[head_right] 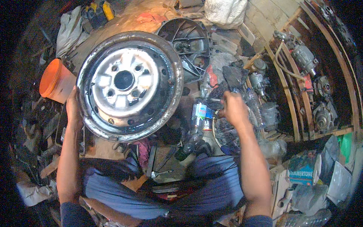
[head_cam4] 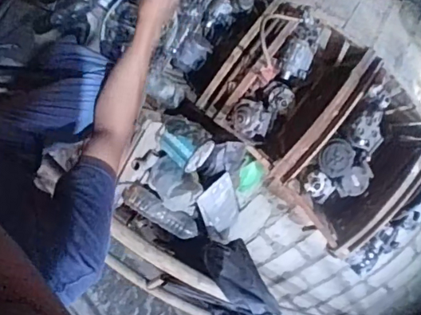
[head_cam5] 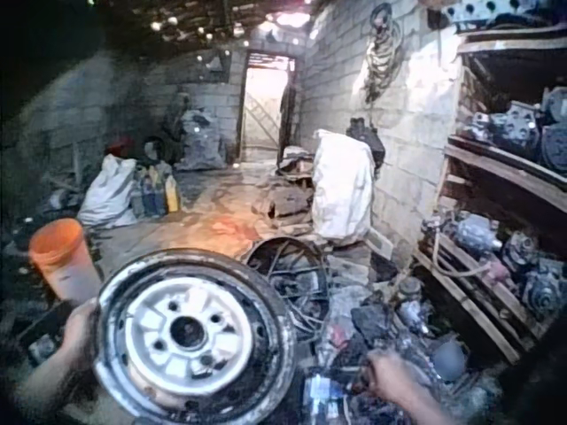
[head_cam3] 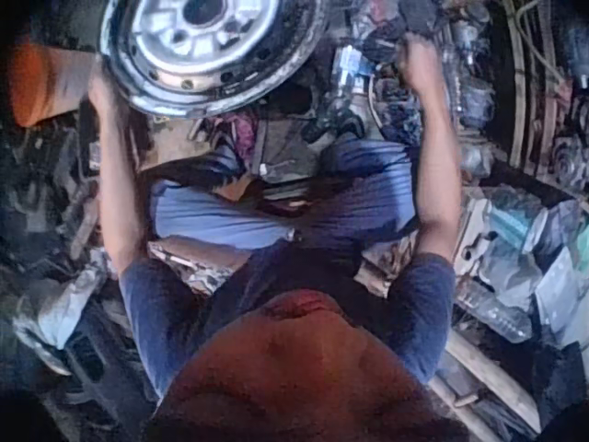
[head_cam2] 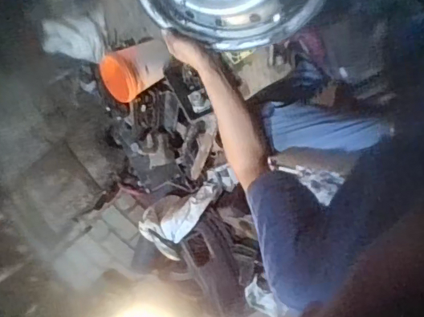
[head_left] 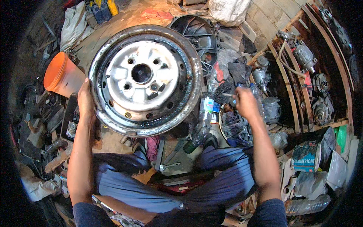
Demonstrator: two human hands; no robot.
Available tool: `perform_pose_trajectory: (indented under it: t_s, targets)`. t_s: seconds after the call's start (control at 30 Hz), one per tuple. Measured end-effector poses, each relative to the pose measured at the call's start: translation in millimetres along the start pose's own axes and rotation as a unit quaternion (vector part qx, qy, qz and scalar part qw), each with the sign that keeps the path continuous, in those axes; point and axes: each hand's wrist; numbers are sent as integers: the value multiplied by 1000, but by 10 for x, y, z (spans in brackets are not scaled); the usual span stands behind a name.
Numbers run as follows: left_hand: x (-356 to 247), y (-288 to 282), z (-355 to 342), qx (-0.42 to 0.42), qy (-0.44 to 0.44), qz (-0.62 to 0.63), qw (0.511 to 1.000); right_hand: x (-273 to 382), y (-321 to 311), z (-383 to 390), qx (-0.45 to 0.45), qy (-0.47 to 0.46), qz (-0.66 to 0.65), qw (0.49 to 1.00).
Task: The person pours liquid from one plastic bottle into another and then onto a metal wheel rim, subsequently using a small brush to apply the liquid around the edge of the rim.
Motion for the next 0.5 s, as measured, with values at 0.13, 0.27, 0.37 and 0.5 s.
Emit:
perform_pose_trajectory:
  t_s: [0.13,0.27,0.37,0.5]
  targets:
    - [-78,124,127,-9,8,-33,999,63,287,-36,-21,32,43,998]
    - [-114,137,193,-33,3,-41,999,195,203,-86,2,84,51,995]
    - [-93,92,188,-48,8,-39,998,214,122,-118,-29,105,-30,994]
    - [-112,268,360,-59,26,-39,997,177,-20,-189,-142,68,-200,967]
Point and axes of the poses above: each hand's wrist, its own z-axis away from the middle knuckle, its own y-axis out of the palm, x = y × z, and after that the axes turned 6 degrees about z, right-handed
